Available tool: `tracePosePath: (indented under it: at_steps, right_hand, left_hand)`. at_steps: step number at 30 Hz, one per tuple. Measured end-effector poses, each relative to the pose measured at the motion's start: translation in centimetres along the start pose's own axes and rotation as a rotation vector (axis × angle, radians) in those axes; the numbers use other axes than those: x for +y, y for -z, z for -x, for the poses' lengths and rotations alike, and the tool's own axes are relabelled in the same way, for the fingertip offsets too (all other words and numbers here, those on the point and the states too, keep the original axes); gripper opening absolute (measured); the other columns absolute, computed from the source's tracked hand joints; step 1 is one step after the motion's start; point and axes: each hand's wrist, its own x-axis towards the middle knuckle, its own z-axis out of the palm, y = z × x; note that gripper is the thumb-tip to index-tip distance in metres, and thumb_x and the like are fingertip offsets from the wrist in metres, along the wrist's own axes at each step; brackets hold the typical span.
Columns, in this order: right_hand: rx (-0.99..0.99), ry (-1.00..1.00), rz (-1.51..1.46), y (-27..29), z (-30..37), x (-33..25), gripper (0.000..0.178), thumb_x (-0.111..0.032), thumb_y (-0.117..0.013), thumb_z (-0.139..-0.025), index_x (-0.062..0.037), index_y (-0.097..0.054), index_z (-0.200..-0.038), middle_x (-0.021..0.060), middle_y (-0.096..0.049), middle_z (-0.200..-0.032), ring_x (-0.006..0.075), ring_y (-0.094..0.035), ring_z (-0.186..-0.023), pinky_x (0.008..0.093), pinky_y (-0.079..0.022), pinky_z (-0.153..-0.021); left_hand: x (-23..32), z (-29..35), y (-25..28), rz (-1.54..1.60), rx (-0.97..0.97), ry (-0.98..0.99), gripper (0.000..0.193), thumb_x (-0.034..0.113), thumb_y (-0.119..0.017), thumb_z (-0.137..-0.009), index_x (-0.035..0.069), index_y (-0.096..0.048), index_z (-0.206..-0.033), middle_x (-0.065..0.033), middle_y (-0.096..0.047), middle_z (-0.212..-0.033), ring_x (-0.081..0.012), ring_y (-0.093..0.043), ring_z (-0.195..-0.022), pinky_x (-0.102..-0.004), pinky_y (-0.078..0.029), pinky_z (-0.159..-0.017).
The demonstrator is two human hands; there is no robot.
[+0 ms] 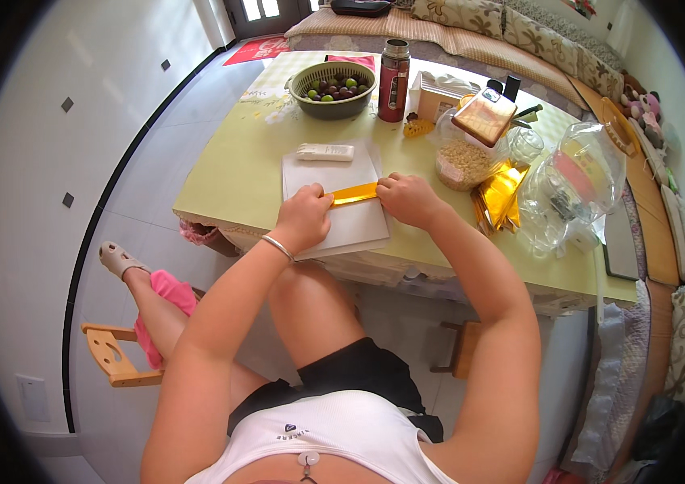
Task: The person sits at a table and folds a yellow sheet of paper into a smaller rectangular shape using a white paper as a guide. They repeatedly fold the edges, press the creases, and place the finished folded items on the table.
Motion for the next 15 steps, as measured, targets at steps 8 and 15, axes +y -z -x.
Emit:
tracePosePath:
  at_steps: [8, 15]
  right_hand:
    - [0.028, -0.015, 0.120, -0.5, -1.2, 0.1, 0.004, -0.013, -0.063, -0.080, -0.0097, -0.065, -0.081, 0.0042, -0.068, -0.085, 0.0221, -0.068, -0.079, 0.0358, -0.056, -0.065]
    - [0.021, -0.307, -0.167, 1.8, -4.2, -0.3, 0.017, -0.018, -0.064, -0.083, -0.0069, -0.068, -0.096, 0.0078, -0.071, -0.099, 0.0285, -0.069, -0.094, 0.0423, -0.056, -0.080]
  left_hand:
    - [0.8, -1.4, 0.2, 0.006, -0.018, 0.049, 0.022, 0.026, -0.069, -0.079, 0.005, -0.071, -0.086, -0.0103, -0.063, -0.093, -0.0283, -0.063, -0.093, -0.0418, -0.056, -0.077]
    - [1.1, -3.3, -1.8, -0.247, 0.029, -0.029, 0.013, 0.016, -0.063, -0.081, 0.007, -0.071, -0.077, -0.0096, -0.067, -0.081, -0.0299, -0.066, -0.074, -0.0454, -0.055, -0.072]
